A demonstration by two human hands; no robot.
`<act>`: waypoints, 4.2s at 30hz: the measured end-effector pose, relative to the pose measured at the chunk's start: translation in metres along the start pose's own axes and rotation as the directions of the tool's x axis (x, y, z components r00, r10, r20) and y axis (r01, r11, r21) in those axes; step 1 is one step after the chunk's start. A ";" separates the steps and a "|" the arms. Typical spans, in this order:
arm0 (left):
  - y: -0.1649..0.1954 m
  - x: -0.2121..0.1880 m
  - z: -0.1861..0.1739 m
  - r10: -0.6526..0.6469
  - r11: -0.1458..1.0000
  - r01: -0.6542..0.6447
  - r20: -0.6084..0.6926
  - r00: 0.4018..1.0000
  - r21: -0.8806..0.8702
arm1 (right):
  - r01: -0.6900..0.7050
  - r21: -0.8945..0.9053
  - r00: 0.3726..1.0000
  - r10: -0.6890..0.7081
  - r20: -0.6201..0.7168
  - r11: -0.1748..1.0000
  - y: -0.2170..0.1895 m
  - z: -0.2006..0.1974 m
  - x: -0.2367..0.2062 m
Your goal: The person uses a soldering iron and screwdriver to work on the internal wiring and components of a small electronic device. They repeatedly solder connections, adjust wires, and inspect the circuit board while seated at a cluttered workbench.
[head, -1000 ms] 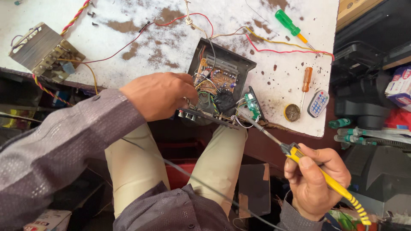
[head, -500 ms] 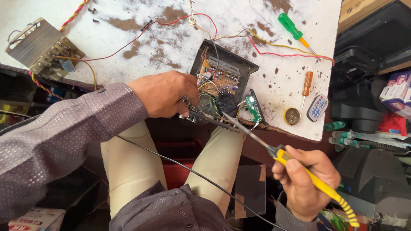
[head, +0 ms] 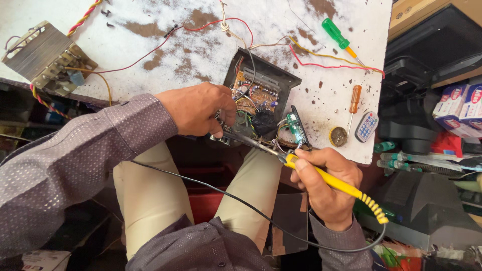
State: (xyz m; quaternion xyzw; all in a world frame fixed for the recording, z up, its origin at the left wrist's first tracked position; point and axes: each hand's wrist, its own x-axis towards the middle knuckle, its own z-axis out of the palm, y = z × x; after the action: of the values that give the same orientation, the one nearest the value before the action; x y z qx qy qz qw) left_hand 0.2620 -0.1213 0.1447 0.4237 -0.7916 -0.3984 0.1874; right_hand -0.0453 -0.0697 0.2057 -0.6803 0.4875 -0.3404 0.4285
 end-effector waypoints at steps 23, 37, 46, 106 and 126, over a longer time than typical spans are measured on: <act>0.005 -0.002 -0.009 -0.064 0.998 0.064 0.077 0.995 -0.006 | 0.199 -0.312 0.974 -0.153 0.167 0.929 -0.037 0.007 0.023; 0.013 0.004 -0.017 -0.102 0.994 0.097 0.148 0.984 0.041 | 0.195 -0.316 0.967 -0.129 0.218 0.928 -0.054 0.012 0.032; 0.003 0.011 -0.012 -0.081 0.997 0.083 0.161 0.984 -0.004 | 0.188 -0.327 0.973 -0.131 0.190 0.926 -0.053 0.014 0.032; -0.003 0.014 -0.004 0.019 1.000 -0.021 0.113 0.993 0.021 | 0.164 -0.334 0.983 -0.125 0.137 0.928 -0.062 0.026 0.020; 0.002 0.014 -0.003 0.002 0.997 -0.012 0.135 0.991 0.073 | 0.133 -0.250 0.967 -0.070 0.245 0.959 -0.075 0.029 0.023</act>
State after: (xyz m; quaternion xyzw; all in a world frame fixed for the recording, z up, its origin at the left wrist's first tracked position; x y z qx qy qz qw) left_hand 0.2551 -0.1334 0.1481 0.3996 -0.8180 -0.3961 0.1191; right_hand 0.0146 -0.0731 0.2635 -0.7911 0.4390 -0.2114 0.3699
